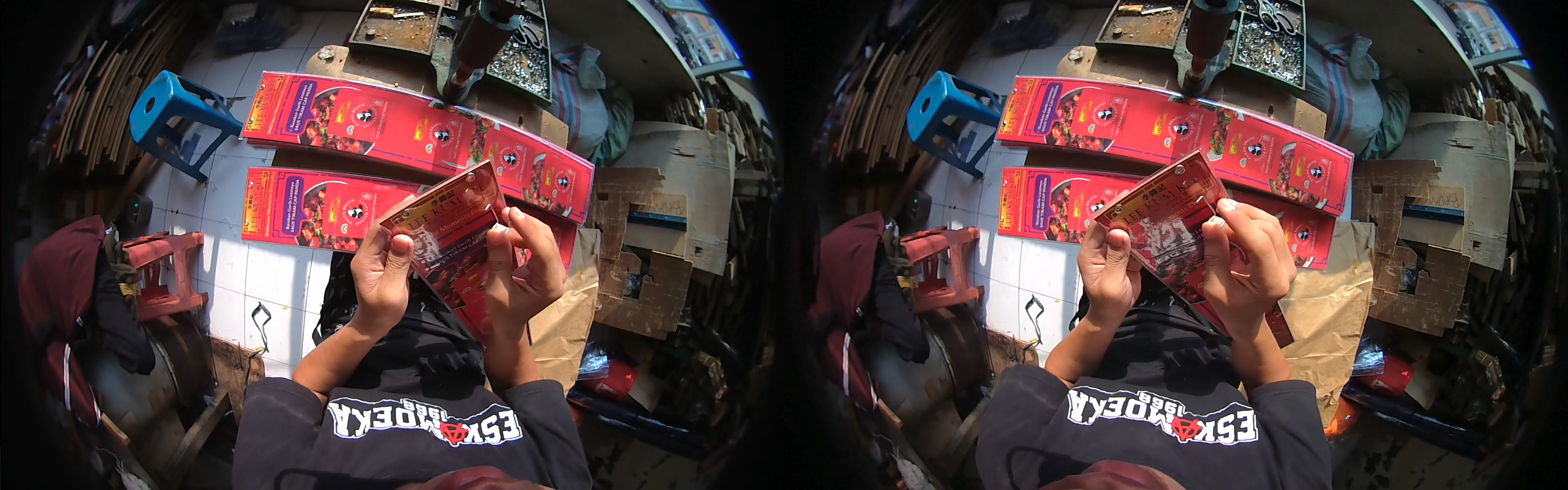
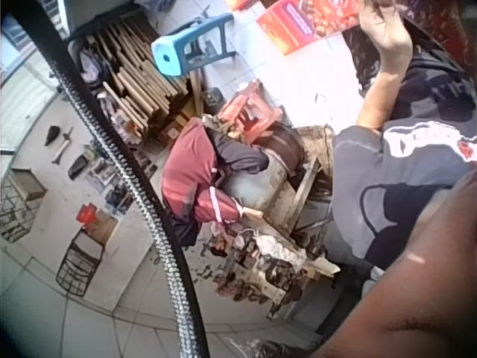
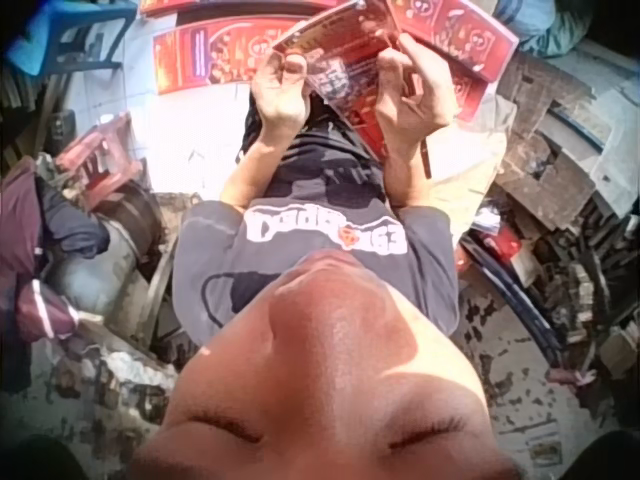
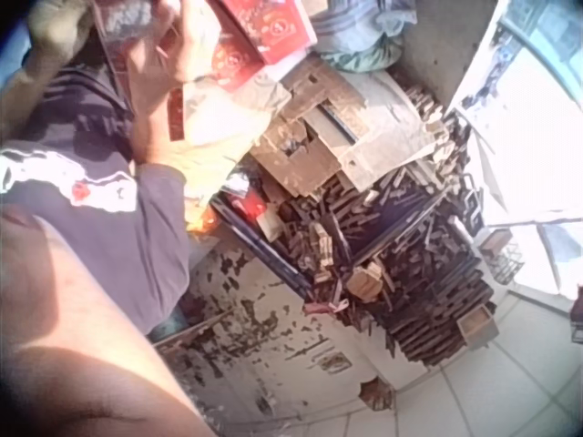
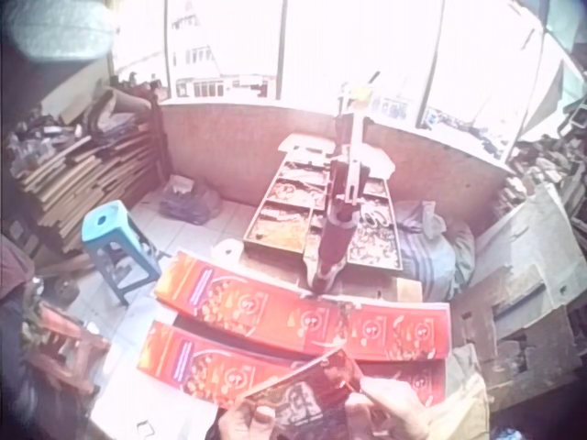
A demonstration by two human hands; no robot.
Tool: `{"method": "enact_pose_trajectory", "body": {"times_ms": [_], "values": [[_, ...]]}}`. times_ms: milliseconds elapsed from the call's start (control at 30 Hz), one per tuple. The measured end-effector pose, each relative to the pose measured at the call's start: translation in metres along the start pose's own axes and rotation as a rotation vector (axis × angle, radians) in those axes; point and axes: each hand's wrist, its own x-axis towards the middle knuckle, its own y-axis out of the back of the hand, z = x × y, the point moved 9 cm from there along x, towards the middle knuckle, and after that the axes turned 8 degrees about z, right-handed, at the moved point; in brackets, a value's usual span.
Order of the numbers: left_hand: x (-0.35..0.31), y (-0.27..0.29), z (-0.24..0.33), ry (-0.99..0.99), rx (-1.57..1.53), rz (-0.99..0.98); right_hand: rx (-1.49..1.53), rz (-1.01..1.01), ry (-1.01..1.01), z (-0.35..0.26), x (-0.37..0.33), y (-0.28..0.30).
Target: The person folds several printed cardboard product packages along pre-scored lines and uses scissors to trim the edges.
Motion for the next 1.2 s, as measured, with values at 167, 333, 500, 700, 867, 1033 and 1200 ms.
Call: {"method": "enact_pose_trajectory", "body": {"times_ms": [167,333,500,700,867,1033,1200], "values": [[0.007,0.002,-0.004,0.061,-0.141,0.018,0.179,-0.297,-0.375,0.055,-0.005,0.02],[0.008,0.004,-0.011,0.127,-0.235,0.018,0.402,-0.447,-0.637,0.076,-0.036,0.028],[0.008,0.017,-0.016,0.115,-0.098,0.024,0.345,-0.333,-0.636,0.076,-0.034,0.03],[0.012,0.012,-0.003,0.1,-0.07,0.05,0.291,-0.194,-0.636,0.082,-0.029,0.043],[0.019,0.018,0.018,-0.027,0.041,0.0,0.22,-0.063,-0.642,0.091,-0.022,0.065],[0.019,0.02,0.043,0.023,0.382,-0.207,0.24,-0.03,-0.632,0.096,-0.021,0.074],[0.009,0.059,0.048,0.192,0.776,-0.468,0.248,-0.026,-0.63,0.095,-0.019,0.073]]}}
